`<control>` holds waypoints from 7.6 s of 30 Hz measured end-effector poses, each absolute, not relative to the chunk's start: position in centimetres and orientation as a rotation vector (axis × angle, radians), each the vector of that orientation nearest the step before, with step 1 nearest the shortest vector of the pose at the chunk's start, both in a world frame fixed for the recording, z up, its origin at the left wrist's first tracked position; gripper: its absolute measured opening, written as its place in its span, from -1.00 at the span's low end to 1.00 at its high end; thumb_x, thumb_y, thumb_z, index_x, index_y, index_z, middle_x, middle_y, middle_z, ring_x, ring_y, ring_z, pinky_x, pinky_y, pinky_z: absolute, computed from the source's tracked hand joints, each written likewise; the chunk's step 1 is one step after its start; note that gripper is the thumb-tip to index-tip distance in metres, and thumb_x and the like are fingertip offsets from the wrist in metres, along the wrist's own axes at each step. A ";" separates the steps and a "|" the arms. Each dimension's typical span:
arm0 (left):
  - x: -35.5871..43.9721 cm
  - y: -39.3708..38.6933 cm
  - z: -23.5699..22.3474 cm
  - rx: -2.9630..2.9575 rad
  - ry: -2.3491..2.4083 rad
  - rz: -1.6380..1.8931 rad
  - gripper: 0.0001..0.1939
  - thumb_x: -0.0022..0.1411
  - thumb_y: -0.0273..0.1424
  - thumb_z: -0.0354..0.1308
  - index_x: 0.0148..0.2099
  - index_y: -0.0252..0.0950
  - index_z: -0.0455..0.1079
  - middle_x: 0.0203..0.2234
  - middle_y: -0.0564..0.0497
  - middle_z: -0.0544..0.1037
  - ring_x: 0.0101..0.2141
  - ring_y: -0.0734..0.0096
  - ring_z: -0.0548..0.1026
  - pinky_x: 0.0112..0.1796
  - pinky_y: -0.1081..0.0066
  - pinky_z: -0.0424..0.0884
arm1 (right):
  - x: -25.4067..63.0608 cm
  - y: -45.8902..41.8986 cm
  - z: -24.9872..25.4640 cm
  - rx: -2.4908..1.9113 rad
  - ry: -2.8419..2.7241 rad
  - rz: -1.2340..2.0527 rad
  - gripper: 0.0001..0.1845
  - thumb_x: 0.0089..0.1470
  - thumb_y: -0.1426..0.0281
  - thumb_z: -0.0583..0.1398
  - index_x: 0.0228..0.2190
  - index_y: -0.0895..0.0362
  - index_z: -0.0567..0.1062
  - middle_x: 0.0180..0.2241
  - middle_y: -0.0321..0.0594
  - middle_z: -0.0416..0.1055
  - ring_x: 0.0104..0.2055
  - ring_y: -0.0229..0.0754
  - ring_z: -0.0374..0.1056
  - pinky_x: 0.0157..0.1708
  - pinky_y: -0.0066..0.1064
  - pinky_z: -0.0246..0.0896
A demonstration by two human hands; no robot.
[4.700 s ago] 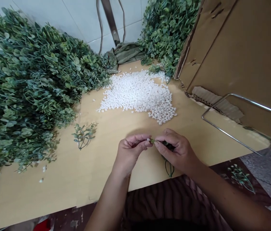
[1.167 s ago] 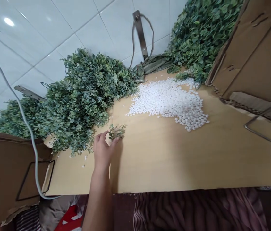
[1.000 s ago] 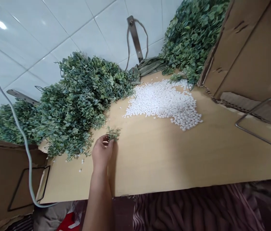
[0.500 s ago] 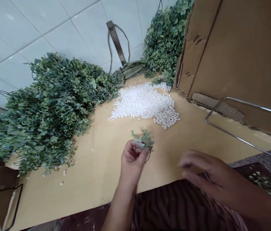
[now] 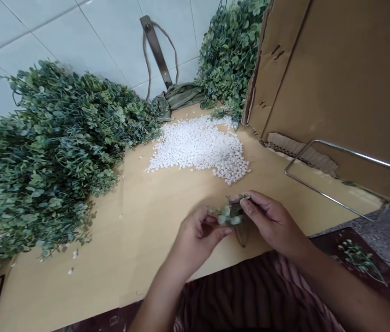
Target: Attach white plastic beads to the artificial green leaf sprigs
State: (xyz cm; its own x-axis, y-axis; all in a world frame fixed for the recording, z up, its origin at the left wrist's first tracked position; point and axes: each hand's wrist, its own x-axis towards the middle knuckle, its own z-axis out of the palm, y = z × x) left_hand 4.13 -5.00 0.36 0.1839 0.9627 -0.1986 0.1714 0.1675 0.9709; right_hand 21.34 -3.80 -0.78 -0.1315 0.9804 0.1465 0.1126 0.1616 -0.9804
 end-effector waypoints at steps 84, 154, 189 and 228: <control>4.5 -3.8 -0.2 1.155 1.214 1.101 -0.92 -0.07 -0.52 0.28 -0.43 -0.28 0.56 -0.53 0.03 0.47 -0.50 0.52 0.43 -0.48 0.54 0.38 | 19.9 -5.1 -1.9 -1.240 -1.600 0.886 -0.93 0.10 0.42 0.13 -0.43 0.12 0.39 -0.49 -0.27 0.41 -0.44 -0.22 0.35 -0.38 -0.41 0.31; 4.5 -3.9 0.1 1.038 1.284 1.067 -0.93 -0.10 -0.52 0.32 -0.46 -0.31 0.54 -0.54 0.03 0.56 -0.49 0.50 0.49 -0.43 0.52 0.48 | 20.3 -4.8 -1.7 -1.143 -1.595 0.952 -0.95 0.09 0.48 0.15 -0.40 0.13 0.42 -0.46 -0.28 0.40 -0.42 -0.27 0.34 -0.36 -0.45 0.29; 4.4 -3.8 -0.6 1.150 1.207 1.098 -0.91 -0.05 -0.55 0.29 -0.42 -0.28 0.55 -0.55 0.05 0.54 -0.52 0.54 0.48 -0.48 0.57 0.45 | 20.3 -4.9 -1.7 -1.167 -1.596 0.959 -0.95 0.09 0.47 0.15 -0.40 0.12 0.42 -0.46 -0.27 0.40 -0.42 -0.25 0.35 -0.37 -0.42 0.30; 4.8 -4.0 -0.3 1.221 1.197 1.032 -0.82 0.03 -0.56 0.20 -0.35 -0.23 0.59 -0.52 0.02 0.55 -0.49 0.49 0.49 -0.46 0.51 0.44 | 20.0 -4.8 -1.6 -1.194 -1.652 0.881 -0.89 0.11 0.47 0.10 -0.46 0.10 0.34 -0.51 -0.27 0.34 -0.43 -0.22 0.31 -0.41 -0.40 0.25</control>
State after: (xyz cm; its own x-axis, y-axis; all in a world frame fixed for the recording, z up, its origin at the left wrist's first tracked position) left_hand 4.78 -4.02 -0.33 0.1149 0.9884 -0.0992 0.0469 0.0943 0.9944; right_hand 20.04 -4.83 -1.58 -0.1408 0.9580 0.2497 0.3263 0.2830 -0.9019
